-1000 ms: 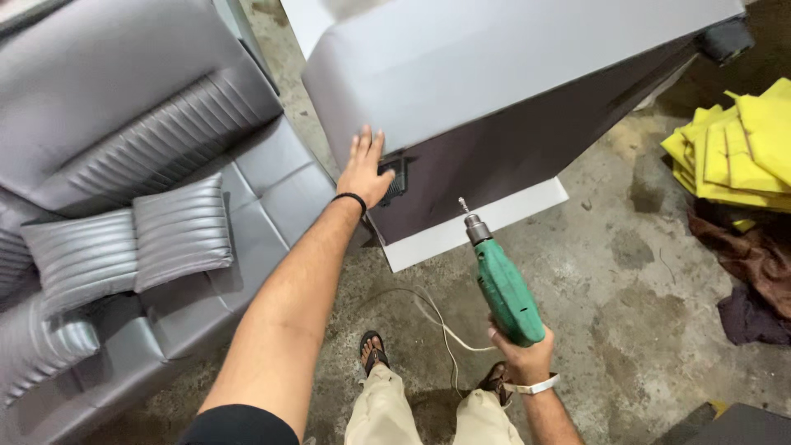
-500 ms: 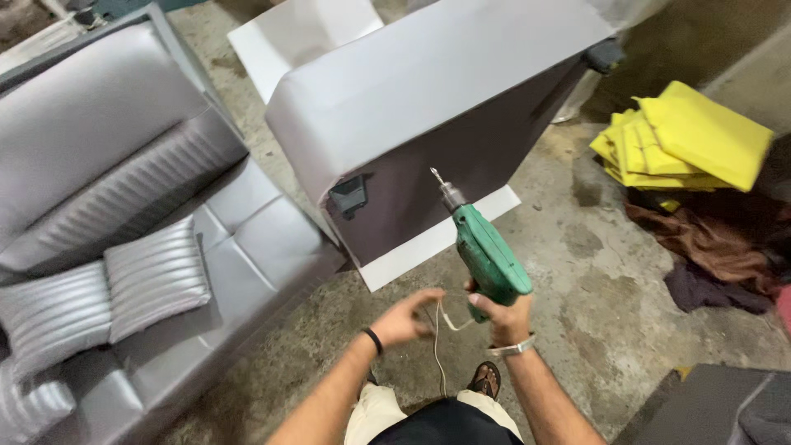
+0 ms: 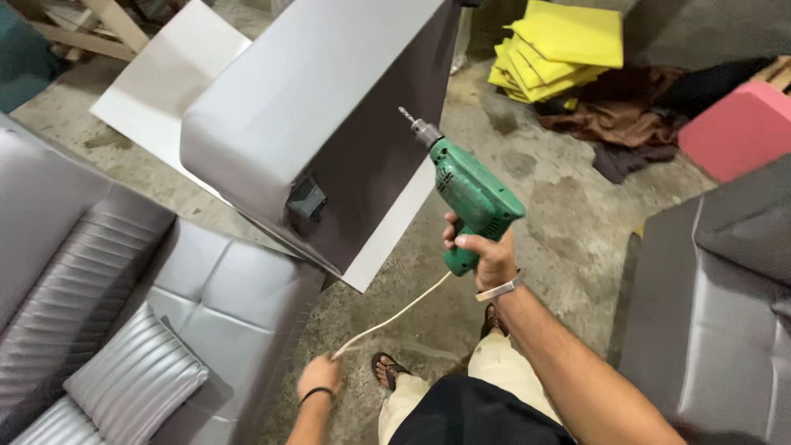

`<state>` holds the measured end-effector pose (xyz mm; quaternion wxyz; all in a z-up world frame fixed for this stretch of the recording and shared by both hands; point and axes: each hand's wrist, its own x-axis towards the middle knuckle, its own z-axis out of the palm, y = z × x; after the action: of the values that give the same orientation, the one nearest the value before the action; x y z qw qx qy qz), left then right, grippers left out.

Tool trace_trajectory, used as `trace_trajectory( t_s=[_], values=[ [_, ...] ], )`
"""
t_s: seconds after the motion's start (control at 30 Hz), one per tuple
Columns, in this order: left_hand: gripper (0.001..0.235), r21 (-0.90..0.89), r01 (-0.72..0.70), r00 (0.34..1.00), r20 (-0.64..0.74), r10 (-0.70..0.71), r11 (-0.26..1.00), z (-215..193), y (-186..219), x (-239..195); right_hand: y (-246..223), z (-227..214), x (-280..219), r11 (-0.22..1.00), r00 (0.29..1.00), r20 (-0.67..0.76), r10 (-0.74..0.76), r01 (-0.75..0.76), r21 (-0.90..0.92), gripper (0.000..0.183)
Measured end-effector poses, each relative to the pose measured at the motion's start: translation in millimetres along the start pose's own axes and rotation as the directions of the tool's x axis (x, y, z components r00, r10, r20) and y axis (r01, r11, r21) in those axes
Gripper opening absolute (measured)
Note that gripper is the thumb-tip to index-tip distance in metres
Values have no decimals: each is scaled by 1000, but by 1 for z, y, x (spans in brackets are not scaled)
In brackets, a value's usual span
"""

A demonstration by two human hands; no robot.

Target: The person retrieves black plastic feet and screws from a box, then uses a green power drill to attach the feet to the underside of a gray upholstered chair. They also use scissors to trim excess material from a plastic foot before securing it.

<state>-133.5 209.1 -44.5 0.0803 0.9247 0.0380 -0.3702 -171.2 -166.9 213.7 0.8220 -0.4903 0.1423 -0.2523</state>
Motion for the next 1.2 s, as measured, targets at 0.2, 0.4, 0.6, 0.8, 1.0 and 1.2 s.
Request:
trace_trajectory(
  t_s=[0.2, 0.4, 0.6, 0.8, 1.0, 1.2],
  values=[
    [53, -139, 101, 985, -124, -118, 985, -14, -110, 9, -22, -7, -78, 996, 994, -76, -75, 72, -47, 47],
    [66, -787, 175, 984, 116, -136, 591, -13, -108, 4, -20, 0, -133, 981, 985, -108, -135, 118, -153, 51],
    [60, -927, -26, 989, 30, 144, 374, -18, -108, -3, 3, 11, -189, 959, 988, -35, -148, 134, -250, 49],
    [55, -776, -155, 960, 26, 278, 611, -52, -128, -31, 23, 36, -245, 908, 996, 11, -88, 85, -411, 40],
    [45, -831, -81, 964, 77, 256, 551, -79, -178, -25, 68, 93, -260, 946, 991, 68, 118, -92, -312, 40],
    [48, -635, -434, 886, -171, 431, 639, -103, -263, 47, 180, 194, -238, 950, 943, 139, 303, -288, -118, 42]
  ],
)
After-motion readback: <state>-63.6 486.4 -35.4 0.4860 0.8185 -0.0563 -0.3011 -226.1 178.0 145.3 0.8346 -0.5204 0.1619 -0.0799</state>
